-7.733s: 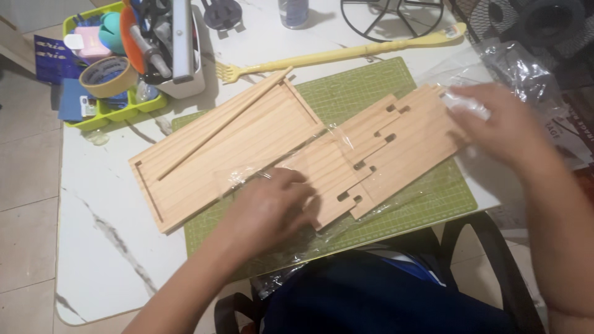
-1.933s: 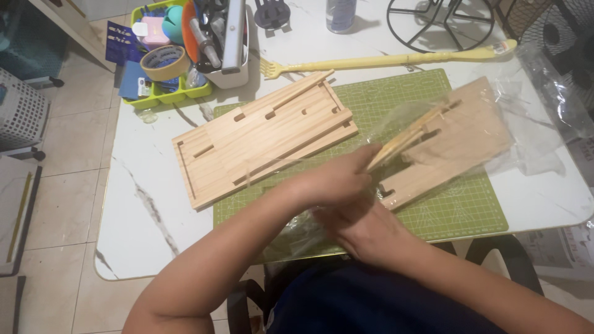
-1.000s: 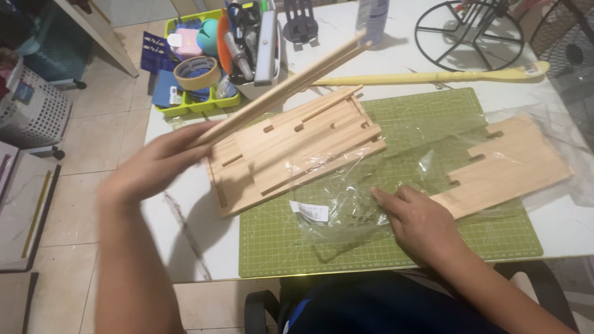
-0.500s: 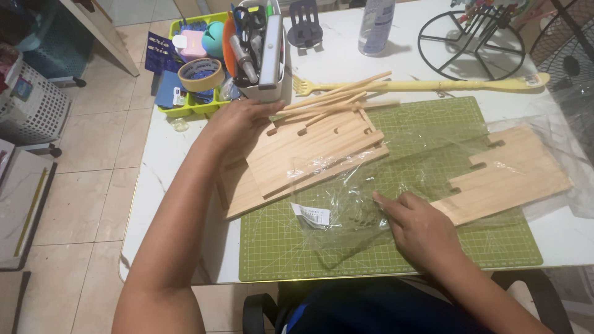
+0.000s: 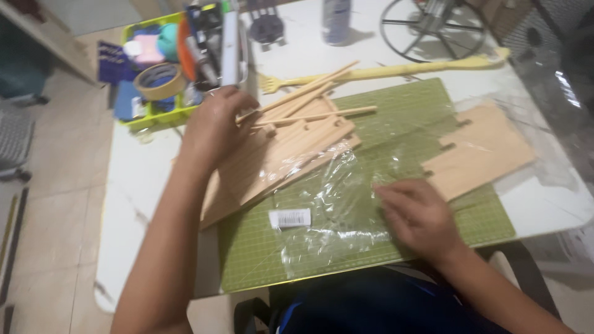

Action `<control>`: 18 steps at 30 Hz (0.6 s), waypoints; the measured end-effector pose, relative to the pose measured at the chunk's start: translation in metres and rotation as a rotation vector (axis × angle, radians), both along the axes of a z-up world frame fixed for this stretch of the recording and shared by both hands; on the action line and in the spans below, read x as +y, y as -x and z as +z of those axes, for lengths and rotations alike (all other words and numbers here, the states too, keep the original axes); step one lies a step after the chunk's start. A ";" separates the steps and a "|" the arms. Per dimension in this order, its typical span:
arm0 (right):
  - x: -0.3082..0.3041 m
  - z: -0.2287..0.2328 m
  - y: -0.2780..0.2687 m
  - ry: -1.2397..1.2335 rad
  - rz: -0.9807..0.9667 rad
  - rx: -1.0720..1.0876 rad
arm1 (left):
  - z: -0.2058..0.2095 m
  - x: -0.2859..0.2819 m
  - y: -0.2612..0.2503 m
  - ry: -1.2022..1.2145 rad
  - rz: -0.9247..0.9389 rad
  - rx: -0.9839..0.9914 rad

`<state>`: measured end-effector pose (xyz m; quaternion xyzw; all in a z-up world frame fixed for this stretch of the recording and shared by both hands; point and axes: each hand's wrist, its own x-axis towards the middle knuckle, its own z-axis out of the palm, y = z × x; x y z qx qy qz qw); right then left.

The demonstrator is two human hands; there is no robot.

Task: The person unwraps a plastic-wrapped wooden furniture kit on a green cutting mat, separates the flat wooden boards and dowels, and begins assembling them by inserting dowels into pre-drilled slots. The person aligns and fits the pieces together to form a partial structure.

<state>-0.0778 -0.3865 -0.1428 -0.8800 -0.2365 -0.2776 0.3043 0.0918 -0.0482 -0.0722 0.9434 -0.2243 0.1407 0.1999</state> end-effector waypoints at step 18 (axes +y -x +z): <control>-0.193 0.009 -0.054 -0.526 -0.752 0.669 | -0.041 -0.224 0.121 -0.221 -0.422 0.269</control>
